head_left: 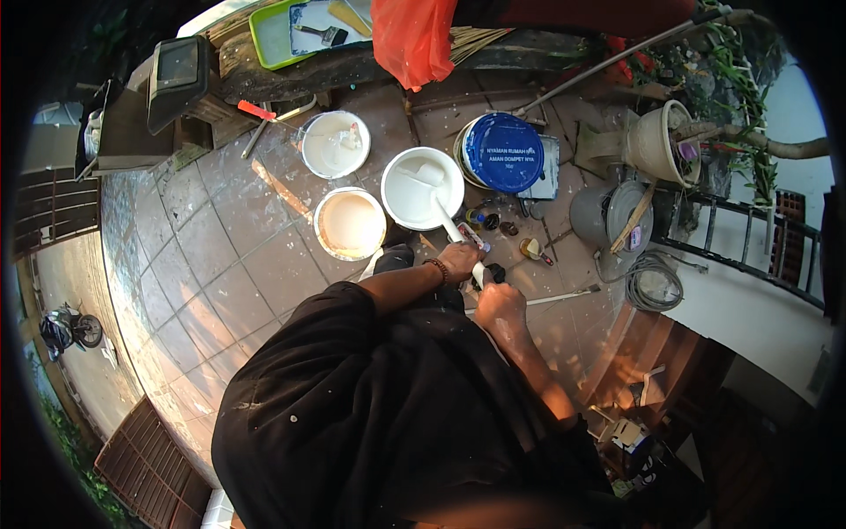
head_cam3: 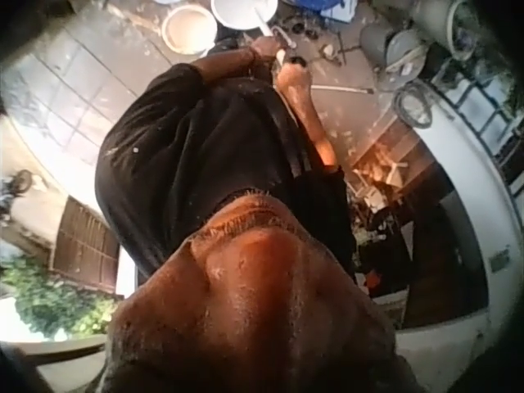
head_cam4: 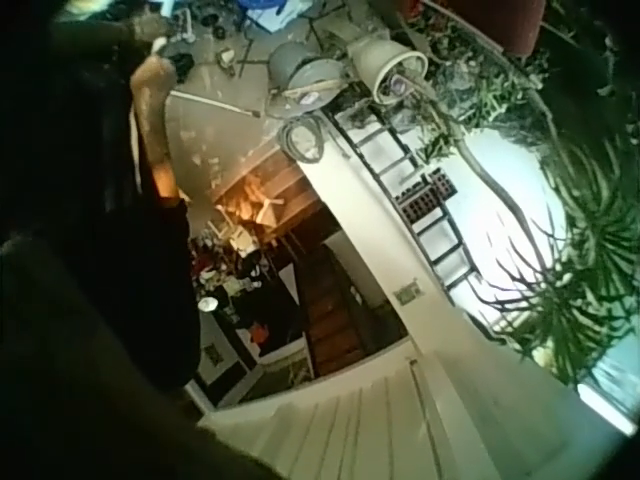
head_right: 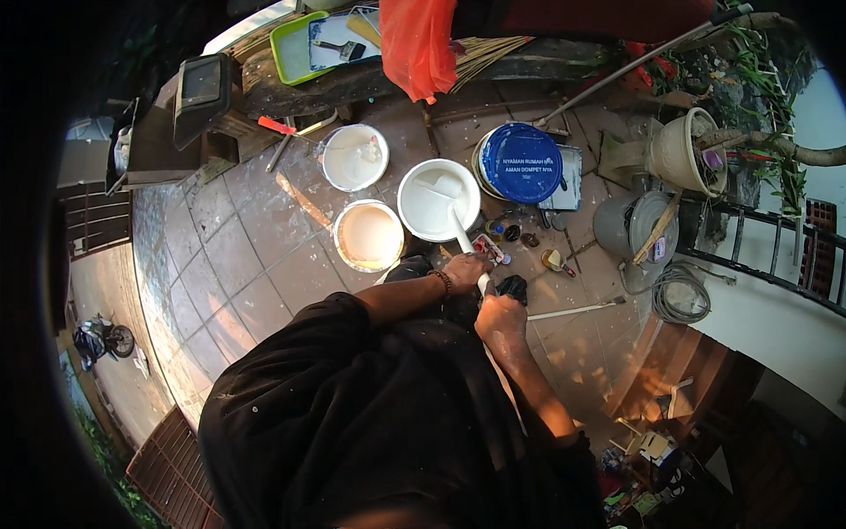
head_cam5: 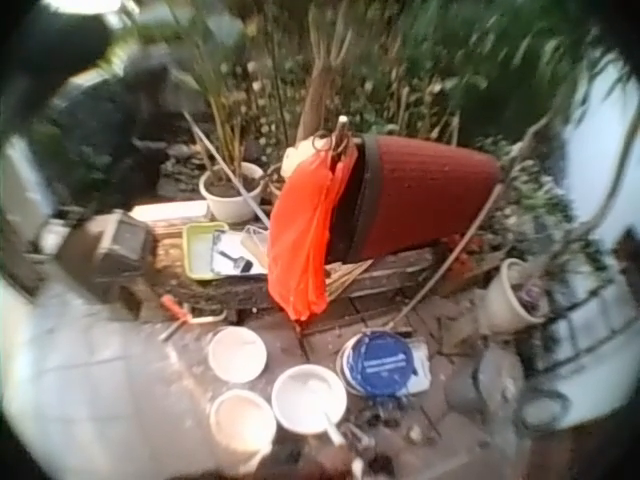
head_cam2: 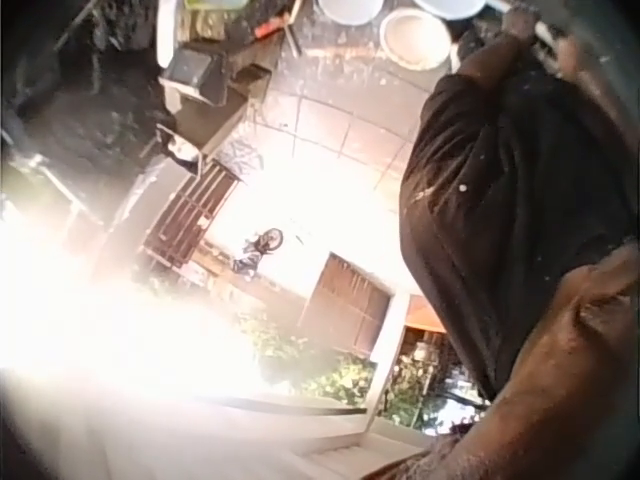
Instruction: The recorder is mixing white paint in multiple buckets using water and a stirring stick, and later a paint roller.
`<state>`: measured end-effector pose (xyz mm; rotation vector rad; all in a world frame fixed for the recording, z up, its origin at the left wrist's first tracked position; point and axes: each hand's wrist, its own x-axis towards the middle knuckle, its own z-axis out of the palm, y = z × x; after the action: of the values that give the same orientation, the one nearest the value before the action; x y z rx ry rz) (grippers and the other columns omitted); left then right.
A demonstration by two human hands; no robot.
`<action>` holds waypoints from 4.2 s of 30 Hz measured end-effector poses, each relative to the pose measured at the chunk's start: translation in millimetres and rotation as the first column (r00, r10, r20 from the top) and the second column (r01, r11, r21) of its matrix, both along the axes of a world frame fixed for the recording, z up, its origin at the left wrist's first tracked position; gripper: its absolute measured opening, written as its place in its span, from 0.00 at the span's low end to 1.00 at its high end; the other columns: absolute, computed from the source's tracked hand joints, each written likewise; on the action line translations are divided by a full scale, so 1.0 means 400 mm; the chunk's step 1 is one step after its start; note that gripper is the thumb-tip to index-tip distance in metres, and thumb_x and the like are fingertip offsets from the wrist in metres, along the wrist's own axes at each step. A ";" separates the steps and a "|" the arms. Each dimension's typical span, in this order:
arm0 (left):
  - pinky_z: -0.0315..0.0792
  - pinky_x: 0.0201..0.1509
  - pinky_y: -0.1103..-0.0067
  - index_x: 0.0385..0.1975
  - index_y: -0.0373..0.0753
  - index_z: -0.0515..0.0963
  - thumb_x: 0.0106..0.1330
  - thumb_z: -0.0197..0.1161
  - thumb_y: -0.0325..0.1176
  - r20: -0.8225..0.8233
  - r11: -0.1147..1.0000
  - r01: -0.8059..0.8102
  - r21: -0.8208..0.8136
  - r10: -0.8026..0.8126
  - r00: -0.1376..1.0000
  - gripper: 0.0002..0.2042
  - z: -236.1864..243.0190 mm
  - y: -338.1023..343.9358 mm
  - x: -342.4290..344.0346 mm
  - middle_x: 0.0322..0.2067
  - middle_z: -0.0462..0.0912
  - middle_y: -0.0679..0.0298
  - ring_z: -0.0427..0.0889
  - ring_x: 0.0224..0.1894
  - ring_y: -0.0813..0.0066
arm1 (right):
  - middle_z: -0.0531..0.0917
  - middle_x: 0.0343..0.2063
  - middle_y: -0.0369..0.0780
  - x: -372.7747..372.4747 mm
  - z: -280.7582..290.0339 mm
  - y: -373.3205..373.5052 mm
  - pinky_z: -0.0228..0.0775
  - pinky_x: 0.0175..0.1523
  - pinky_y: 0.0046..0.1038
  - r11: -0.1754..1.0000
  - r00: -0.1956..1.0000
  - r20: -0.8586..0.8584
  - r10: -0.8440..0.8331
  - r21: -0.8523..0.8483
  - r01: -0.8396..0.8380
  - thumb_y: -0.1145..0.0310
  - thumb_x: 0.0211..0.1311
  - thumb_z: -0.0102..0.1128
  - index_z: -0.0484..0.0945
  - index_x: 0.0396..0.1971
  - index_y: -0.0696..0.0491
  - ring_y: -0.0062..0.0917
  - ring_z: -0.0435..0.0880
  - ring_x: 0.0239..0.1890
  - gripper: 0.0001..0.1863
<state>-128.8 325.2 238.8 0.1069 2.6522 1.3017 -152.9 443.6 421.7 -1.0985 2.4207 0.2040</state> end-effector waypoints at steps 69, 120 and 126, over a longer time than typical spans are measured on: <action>0.77 0.48 0.65 0.39 0.40 0.77 0.56 0.65 0.37 0.103 0.982 -0.185 -0.028 0.187 0.977 0.13 0.020 -0.073 -0.132 0.35 0.84 0.54 0.82 0.45 0.56 | 0.82 0.19 0.39 -0.149 -0.081 -0.062 0.76 0.36 0.31 0.945 0.975 -0.181 0.129 -0.277 -0.176 0.72 0.47 0.61 0.82 0.23 0.52 0.31 0.85 0.28 0.03; 0.78 0.50 0.66 0.35 0.46 0.87 0.49 0.69 0.38 0.250 0.895 0.399 -0.198 -0.348 0.904 0.13 0.027 0.006 -0.141 0.35 0.87 0.57 0.85 0.44 0.58 | 0.85 0.41 0.52 -0.196 0.033 -0.033 0.75 0.54 0.41 0.915 0.884 0.314 -0.346 0.319 0.245 0.65 0.52 0.53 0.82 0.43 0.58 0.44 0.84 0.47 0.20; 0.79 0.47 0.64 0.31 0.42 0.85 0.49 0.69 0.40 0.256 0.858 0.477 -0.190 -0.425 0.868 0.12 0.013 -0.030 -0.130 0.34 0.86 0.56 0.86 0.41 0.56 | 0.83 0.22 0.43 -0.213 0.060 -0.041 0.73 0.25 0.32 0.776 0.515 0.597 -0.616 0.347 0.526 0.63 0.54 0.56 0.81 0.46 0.58 0.31 0.81 0.18 0.21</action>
<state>-180.9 313.1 243.9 0.5022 2.3835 0.7774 -238.1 427.2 445.8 -0.1648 1.8880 -0.2476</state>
